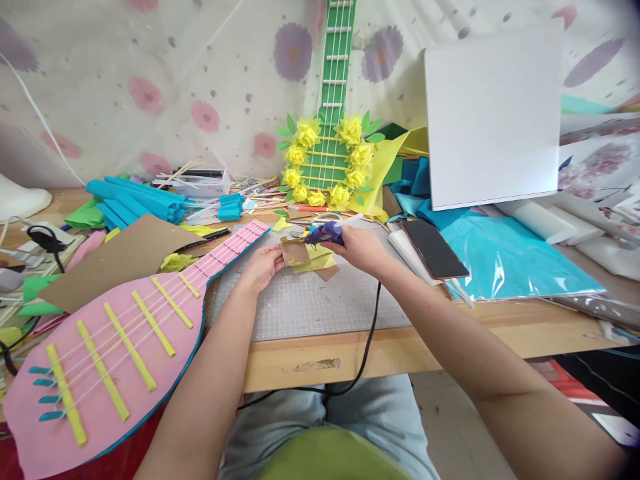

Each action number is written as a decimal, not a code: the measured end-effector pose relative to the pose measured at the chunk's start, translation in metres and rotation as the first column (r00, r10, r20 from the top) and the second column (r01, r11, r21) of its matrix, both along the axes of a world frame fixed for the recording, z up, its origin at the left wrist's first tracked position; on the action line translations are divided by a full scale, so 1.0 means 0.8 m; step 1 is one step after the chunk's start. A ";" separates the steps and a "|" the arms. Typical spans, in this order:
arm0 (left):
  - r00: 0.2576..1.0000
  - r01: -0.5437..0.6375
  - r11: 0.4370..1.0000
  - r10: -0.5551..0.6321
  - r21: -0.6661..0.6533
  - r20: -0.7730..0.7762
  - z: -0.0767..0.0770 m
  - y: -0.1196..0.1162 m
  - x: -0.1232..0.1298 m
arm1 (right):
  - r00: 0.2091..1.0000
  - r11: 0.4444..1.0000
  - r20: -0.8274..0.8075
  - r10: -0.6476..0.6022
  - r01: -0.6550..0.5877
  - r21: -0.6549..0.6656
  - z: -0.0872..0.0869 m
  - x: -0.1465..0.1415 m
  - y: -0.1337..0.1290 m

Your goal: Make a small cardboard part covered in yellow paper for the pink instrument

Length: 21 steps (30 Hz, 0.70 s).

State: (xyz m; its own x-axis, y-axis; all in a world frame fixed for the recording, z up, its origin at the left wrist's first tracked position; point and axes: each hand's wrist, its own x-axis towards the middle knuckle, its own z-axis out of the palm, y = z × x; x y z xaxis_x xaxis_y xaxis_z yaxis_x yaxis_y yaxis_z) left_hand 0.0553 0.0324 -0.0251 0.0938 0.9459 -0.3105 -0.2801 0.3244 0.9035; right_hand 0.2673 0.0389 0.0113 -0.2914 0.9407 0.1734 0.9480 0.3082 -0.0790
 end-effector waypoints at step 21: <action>0.999 0.028 0.999 -0.027 0.033 -0.029 0.000 -0.003 0.003 | 0.957 0.961 0.134 0.259 -0.241 -0.136 0.036 0.012 -0.009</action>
